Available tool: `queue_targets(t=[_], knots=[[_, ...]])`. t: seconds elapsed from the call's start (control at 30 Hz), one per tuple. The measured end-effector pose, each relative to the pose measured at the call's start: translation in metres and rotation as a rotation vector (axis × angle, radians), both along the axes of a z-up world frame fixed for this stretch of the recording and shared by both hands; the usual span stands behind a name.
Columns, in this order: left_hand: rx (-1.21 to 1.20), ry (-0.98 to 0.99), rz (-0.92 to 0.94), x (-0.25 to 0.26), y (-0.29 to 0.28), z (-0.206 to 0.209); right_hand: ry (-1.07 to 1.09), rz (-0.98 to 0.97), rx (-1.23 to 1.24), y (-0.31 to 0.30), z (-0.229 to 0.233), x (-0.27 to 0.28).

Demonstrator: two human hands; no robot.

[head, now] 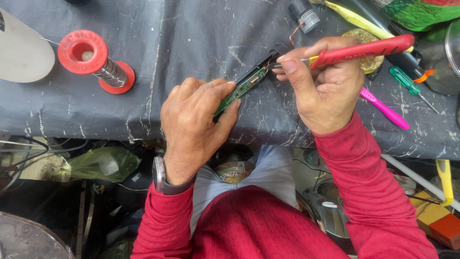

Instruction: The person solders a circuit board, applies liquid from a bottle, and scrubs the board with a brush. They then insert a battery into a black cylindrical housing, reassemble the device, and use a soldering iron on the wires.

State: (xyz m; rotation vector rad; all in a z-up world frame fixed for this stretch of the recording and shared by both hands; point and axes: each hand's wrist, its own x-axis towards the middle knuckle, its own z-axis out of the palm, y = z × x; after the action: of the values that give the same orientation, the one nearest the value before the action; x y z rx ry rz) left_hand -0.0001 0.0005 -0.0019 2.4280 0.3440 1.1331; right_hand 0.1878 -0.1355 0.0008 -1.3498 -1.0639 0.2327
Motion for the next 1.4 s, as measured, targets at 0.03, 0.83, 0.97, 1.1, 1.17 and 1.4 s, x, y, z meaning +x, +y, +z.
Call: queue_targets(t=[0.03, 0.83, 0.97, 1.1, 1.17, 1.4], knots=[[0.003, 0.001, 0.001, 0.0000, 0.0002, 0.0001, -0.002, -0.002, 0.000, 0.0003, -0.0001, -0.0001], [-0.006, -0.002, 0.005, -0.0007, -0.0008, 0.0007, -0.011, -0.024, -0.060, -0.0030, -0.0004, -0.0009], [-0.008, 0.002, 0.005, -0.0002, -0.0003, 0.0010, 0.005, -0.024, -0.056, -0.0027, -0.0001, -0.0013], [-0.011, 0.002, 0.002, -0.0001, -0.0005, 0.0007, -0.021, -0.021, -0.064, -0.0034, 0.0004, -0.0010], [-0.011, 0.002, 0.002, -0.0005, -0.0003, 0.0007, -0.021, -0.018, -0.062, -0.0031, 0.0005, -0.0007], [-0.052, 0.002, 0.036, 0.0009, -0.0027, 0.0040, 0.014, -0.073, 0.019, -0.0061, -0.0007, 0.0006]])
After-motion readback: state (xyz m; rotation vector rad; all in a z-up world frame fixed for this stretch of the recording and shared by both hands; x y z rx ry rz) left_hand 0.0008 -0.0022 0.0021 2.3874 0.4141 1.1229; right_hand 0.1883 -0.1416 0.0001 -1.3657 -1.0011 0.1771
